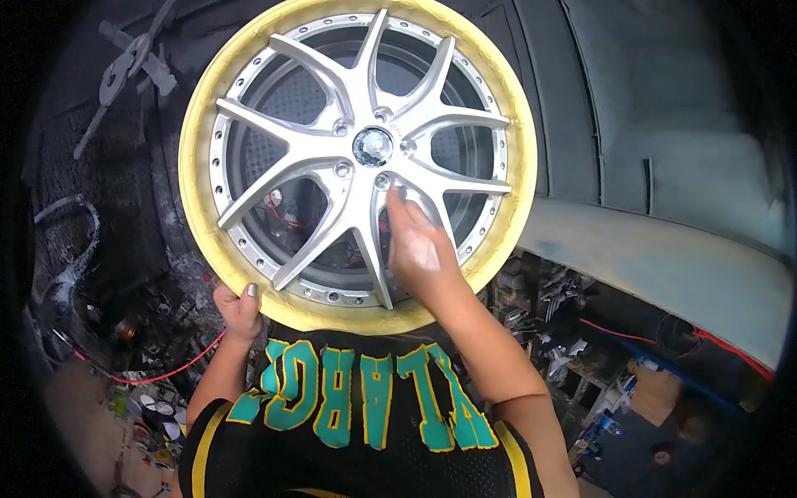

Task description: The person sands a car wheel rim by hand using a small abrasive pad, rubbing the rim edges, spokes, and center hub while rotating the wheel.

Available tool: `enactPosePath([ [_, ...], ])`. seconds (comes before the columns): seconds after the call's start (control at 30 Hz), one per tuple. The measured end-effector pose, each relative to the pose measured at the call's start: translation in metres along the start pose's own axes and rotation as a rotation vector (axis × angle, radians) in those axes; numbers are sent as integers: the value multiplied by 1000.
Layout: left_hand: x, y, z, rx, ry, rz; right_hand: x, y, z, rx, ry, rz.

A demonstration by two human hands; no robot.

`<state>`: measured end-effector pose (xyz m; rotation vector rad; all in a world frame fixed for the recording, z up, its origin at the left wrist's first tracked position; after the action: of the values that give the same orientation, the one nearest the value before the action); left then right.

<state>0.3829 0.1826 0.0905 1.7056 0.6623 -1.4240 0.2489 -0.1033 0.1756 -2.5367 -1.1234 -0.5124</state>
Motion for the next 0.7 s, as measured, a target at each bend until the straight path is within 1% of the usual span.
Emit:
enactPosePath([
  [0.03, 1, -1, -1, 13, 12, 5, 2, 3, -4, -4, 5, 6],
  [0.1, 1, -1, -2, 25, 34, 14, 10, 9, -17, 222, 39, 7],
  [0.17, -1, 0, -1, 38, 57, 26, 8, -1, -53, 433, 2, -90],
  [0.2, -3, 1, 1, -3, 37, 10, 10, -7, -69, 445, 79, -37],
  [0.23, -2, 1, 2, -51, 17, -7, 12, -12, -78, 436, 83, -41],
  [0.3, -3, -1, 1, -55, 19, -29, 4, -21, -95, 246, 174, 165],
  [0.37, 0, -4, -6, -50, 23, -40, -3, -32, -91, 198, 236, 158],
  [0.43, 11, -18, -16, 12, -16, -227, -17, -46, -83, 152, 319, 195],
  [0.47, 4, -13, -14, 27, -15, -235, -29, -54, -74, 77, 363, 127],
  [0.5, 7, -15, -16, 36, -5, -235, -37, -64, -67, 76, 375, 133],
  [0.57, 12, -15, -26, -40, -126, -291, -48, -75, -55, 14, 439, 155],
  [0.6, 13, -9, -32, -142, -246, -267, -48, -77, -48, -44, 438, 100],
  [0.63, 5, 6, -30, -223, -209, -264, -53, -78, -40, -39, 462, 98],
  [0.67, -4, 20, -28, -302, -169, -261, -55, -78, -35, -122, 383, 2],
  [0.7, -1, 27, -34, -354, -102, -190, -58, -78, -29, -210, 303, -94],
])
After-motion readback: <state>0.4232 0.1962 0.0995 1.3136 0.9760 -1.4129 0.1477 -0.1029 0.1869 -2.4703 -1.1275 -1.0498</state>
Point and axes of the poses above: each hand's wrist, its own y-axis towards the middle knuckle, its own z-axis out of the palm, x = y × z, the point moved 4 cm from there along y, towards the middle knuckle, and after that the axes turned 15 degrees about z, right-handed, at the moved point
